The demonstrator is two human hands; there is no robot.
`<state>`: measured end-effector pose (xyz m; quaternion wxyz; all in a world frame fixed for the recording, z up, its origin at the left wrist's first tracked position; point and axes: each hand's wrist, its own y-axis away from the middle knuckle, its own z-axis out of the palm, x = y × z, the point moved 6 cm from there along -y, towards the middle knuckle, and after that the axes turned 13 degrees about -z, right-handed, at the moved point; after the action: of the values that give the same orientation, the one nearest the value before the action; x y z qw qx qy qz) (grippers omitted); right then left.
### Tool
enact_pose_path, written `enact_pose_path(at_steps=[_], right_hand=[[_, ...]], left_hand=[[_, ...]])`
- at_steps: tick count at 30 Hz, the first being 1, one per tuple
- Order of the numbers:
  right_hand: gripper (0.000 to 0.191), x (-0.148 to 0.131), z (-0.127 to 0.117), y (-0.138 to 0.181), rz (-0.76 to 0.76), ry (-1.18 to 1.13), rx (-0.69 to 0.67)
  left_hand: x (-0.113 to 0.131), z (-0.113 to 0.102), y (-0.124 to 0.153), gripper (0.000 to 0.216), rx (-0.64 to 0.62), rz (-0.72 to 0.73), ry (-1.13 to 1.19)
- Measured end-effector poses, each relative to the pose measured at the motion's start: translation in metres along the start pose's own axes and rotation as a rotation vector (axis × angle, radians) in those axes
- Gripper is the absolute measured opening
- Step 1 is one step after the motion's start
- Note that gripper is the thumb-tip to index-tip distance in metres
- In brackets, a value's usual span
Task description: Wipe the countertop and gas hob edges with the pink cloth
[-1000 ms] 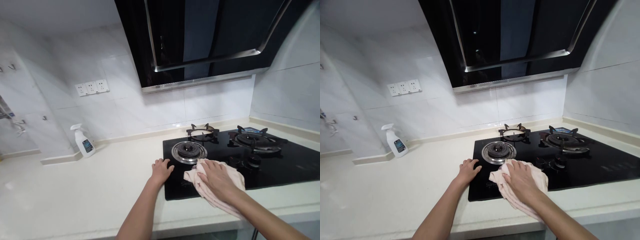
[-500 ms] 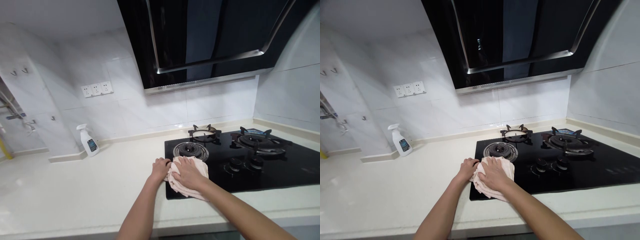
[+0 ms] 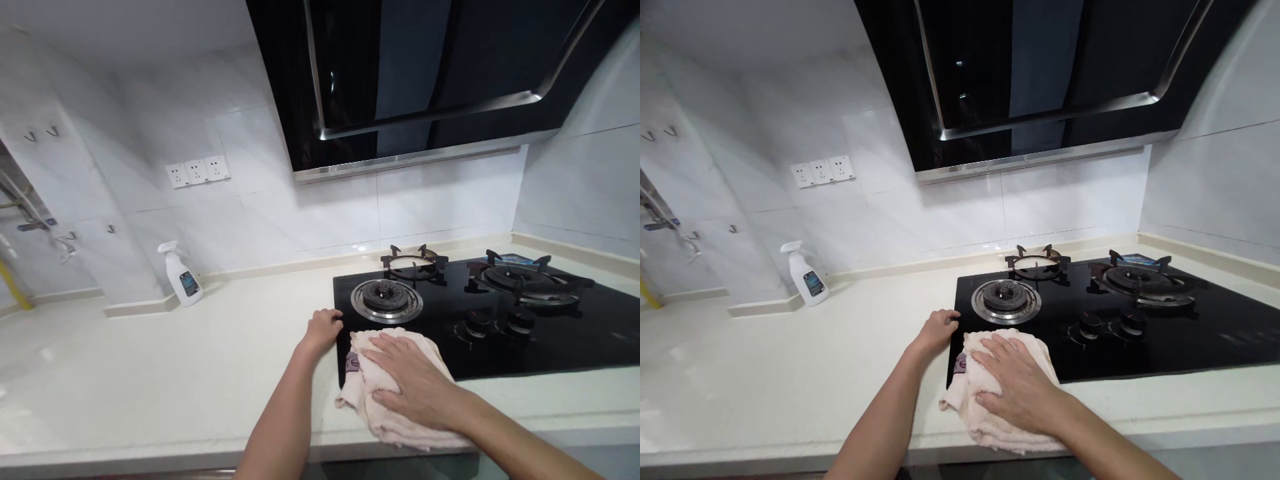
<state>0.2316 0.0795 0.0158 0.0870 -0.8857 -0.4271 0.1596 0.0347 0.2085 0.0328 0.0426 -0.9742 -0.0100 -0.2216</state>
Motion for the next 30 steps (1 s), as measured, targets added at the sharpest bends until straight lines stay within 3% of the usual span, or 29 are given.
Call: enact_pose_path(at_steps=[4, 9, 14, 20, 24, 30], right_hand=[[0.064, 0.028, -0.015, 0.002, 0.072, -0.001, 0.012], [0.065, 0.048, -0.015, -0.034, 0.106, 0.056, -0.006], [0.064, 0.055, -0.006, -0.07, 0.051, 0.101, -0.001], [0.054, 0.064, -0.006, -0.069, -0.043, 0.056, 0.012], [0.051, 0.041, -0.007, -0.057, -0.156, -0.006, 0.009], [0.059, -0.012, -0.008, -0.043, -0.483, -0.229, -0.177]], left_hand=[[0.005, 0.006, 0.004, 0.04, 0.016, -0.002, -0.042], [0.01, 0.002, 0.008, 0.038, 0.031, -0.008, -0.045], [0.012, -0.002, 0.008, 0.037, 0.044, -0.021, -0.04], [0.016, -0.003, 0.008, 0.041, 0.058, 0.038, 0.098], [0.012, -0.004, 0.005, 0.038, 0.045, 0.019, 0.23], [0.004, -0.003, -0.003, 0.036, -0.002, -0.02, 0.335]])
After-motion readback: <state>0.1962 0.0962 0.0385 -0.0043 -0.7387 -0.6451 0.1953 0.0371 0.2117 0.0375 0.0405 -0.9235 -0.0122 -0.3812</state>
